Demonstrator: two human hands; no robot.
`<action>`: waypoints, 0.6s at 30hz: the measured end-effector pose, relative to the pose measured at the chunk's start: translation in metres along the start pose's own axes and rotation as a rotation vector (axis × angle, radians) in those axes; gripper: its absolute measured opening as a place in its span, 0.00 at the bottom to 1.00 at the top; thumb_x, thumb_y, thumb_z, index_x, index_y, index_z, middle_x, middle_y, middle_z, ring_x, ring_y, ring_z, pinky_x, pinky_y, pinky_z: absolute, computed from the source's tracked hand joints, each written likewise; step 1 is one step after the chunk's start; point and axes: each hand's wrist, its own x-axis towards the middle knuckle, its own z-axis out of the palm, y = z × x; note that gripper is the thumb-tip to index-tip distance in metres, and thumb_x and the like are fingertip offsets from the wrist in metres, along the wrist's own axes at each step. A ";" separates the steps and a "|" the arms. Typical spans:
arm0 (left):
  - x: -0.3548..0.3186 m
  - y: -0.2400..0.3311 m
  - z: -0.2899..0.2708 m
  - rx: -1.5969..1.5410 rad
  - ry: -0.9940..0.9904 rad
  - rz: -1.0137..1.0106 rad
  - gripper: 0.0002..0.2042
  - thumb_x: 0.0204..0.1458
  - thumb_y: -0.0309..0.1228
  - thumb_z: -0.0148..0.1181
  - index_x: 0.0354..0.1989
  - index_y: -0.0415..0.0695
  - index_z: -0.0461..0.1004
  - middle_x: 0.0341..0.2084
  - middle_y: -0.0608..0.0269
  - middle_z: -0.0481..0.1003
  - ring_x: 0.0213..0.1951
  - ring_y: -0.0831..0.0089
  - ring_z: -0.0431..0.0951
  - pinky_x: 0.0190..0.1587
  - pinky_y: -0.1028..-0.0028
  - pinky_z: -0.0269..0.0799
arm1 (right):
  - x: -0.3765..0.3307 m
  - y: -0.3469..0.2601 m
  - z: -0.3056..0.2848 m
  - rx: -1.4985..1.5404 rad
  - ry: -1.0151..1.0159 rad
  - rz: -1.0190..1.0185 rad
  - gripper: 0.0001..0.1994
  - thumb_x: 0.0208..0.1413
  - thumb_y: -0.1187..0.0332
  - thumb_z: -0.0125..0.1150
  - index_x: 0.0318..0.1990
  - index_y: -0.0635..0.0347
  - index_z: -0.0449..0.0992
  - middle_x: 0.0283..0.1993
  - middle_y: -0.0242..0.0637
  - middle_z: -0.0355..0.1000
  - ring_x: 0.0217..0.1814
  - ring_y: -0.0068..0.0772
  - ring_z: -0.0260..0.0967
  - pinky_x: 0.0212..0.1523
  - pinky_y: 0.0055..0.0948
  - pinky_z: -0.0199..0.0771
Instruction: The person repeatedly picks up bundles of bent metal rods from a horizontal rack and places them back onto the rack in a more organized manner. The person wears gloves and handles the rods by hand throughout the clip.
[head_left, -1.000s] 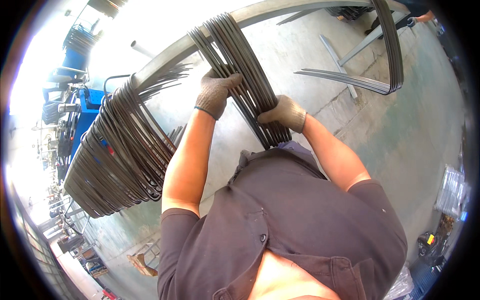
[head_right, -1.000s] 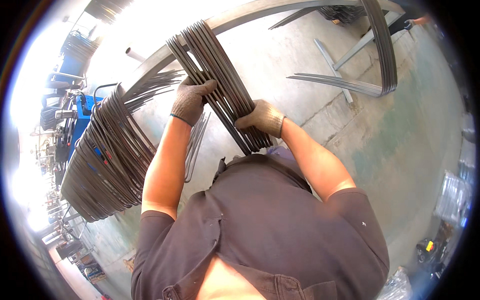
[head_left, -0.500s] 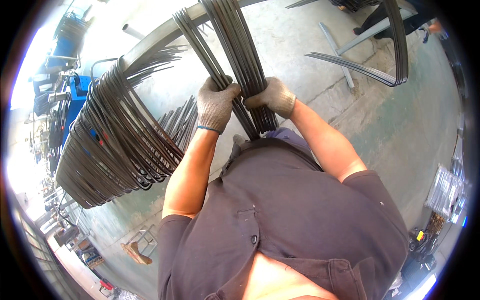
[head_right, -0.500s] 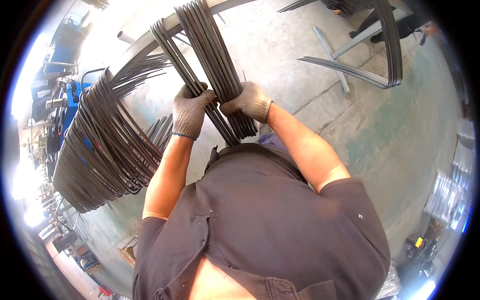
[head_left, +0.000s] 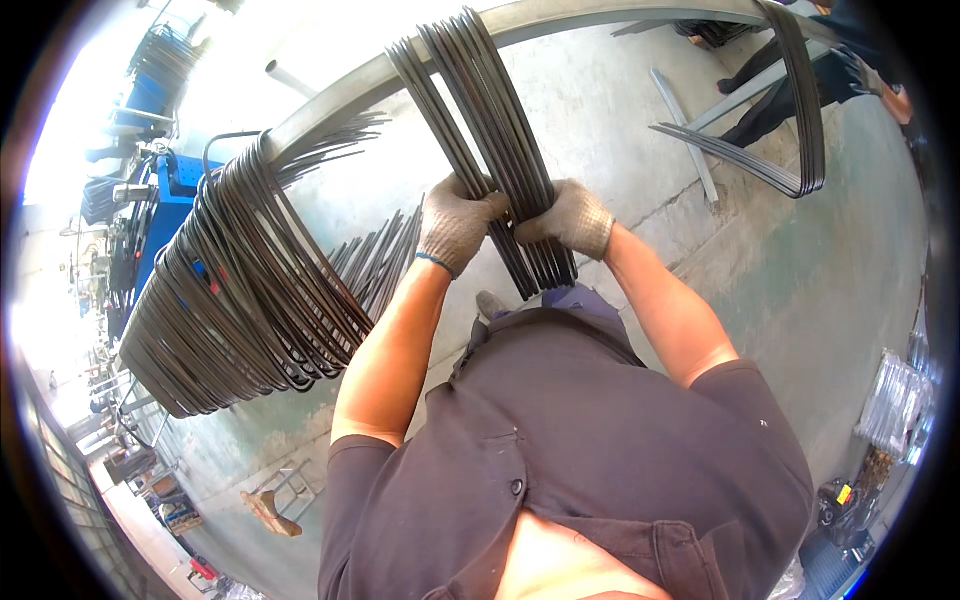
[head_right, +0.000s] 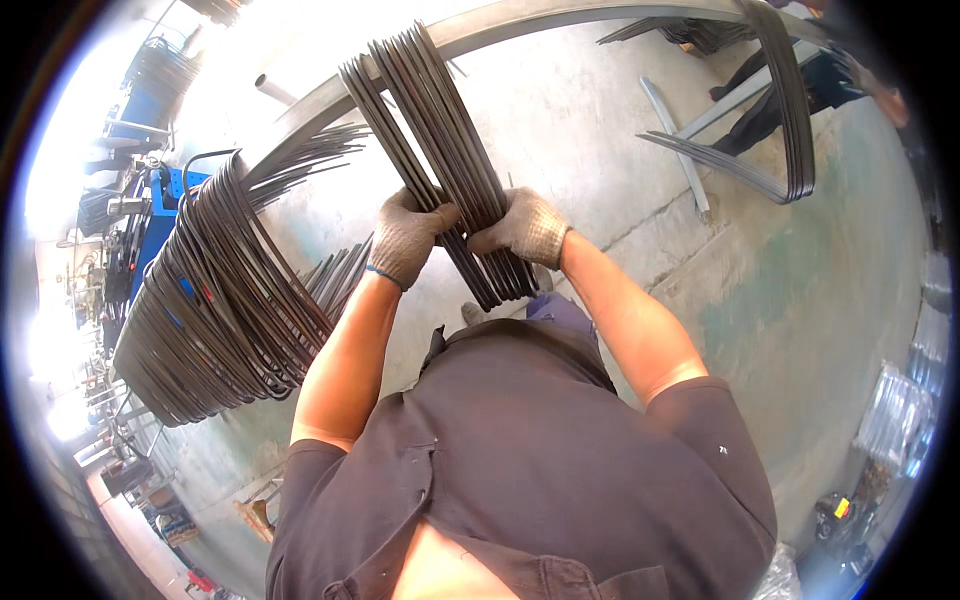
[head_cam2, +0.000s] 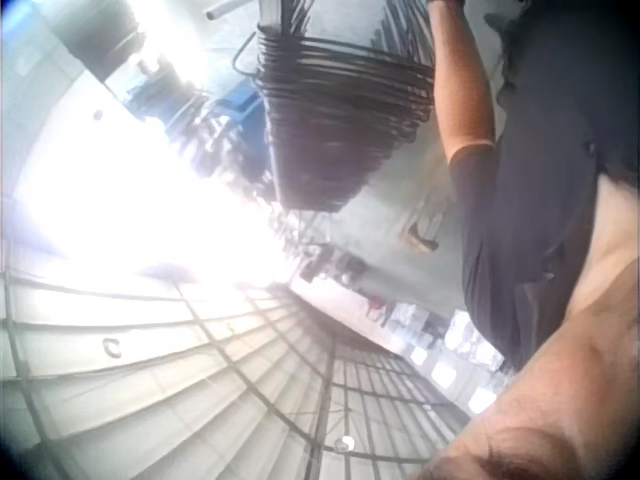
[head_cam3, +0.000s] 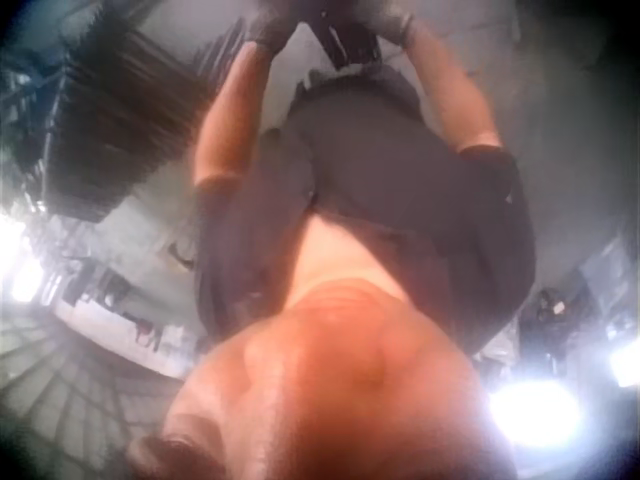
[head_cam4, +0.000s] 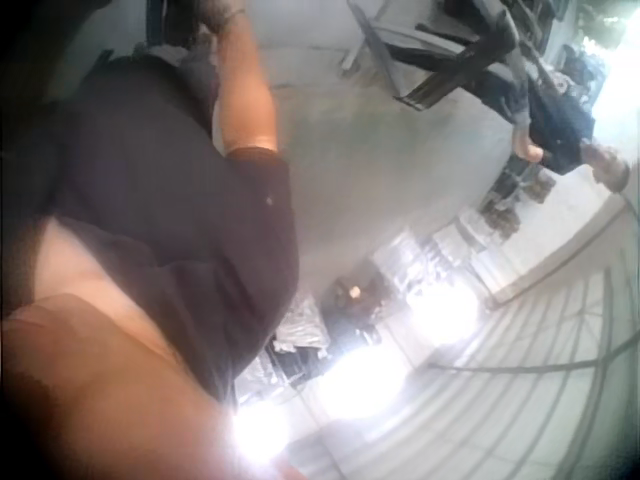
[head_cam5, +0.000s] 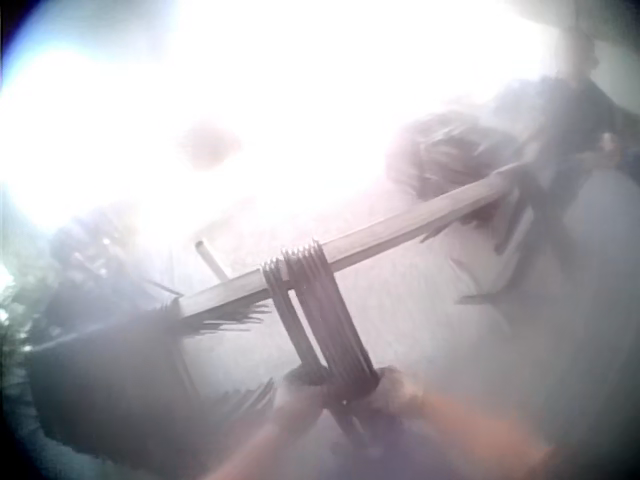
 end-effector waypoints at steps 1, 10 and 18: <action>0.002 0.001 -0.002 0.015 -0.034 -0.023 0.14 0.59 0.25 0.73 0.52 0.32 0.84 0.39 0.54 0.88 0.38 0.67 0.88 0.42 0.67 0.85 | -0.004 -0.005 -0.002 -0.036 -0.004 0.029 0.20 0.47 0.69 0.84 0.49 0.65 0.91 0.42 0.37 0.88 0.45 0.28 0.85 0.52 0.35 0.85; 0.003 0.005 -0.005 -0.047 -0.177 -0.034 0.23 0.64 0.31 0.74 0.62 0.28 0.81 0.47 0.48 0.88 0.44 0.62 0.90 0.47 0.61 0.89 | -0.006 -0.008 -0.002 -0.469 0.531 -0.347 0.37 0.46 0.59 0.89 0.65 0.61 0.83 0.60 0.45 0.84 0.64 0.42 0.82 0.67 0.42 0.81; -0.005 -0.019 0.013 -0.159 -0.226 -0.008 0.22 0.70 0.40 0.71 0.61 0.31 0.81 0.45 0.56 0.87 0.40 0.68 0.88 0.46 0.67 0.86 | 0.074 -0.153 0.007 -1.098 0.862 -0.916 0.36 0.72 0.36 0.61 0.82 0.36 0.70 0.86 0.37 0.66 0.91 0.59 0.54 0.91 0.71 0.37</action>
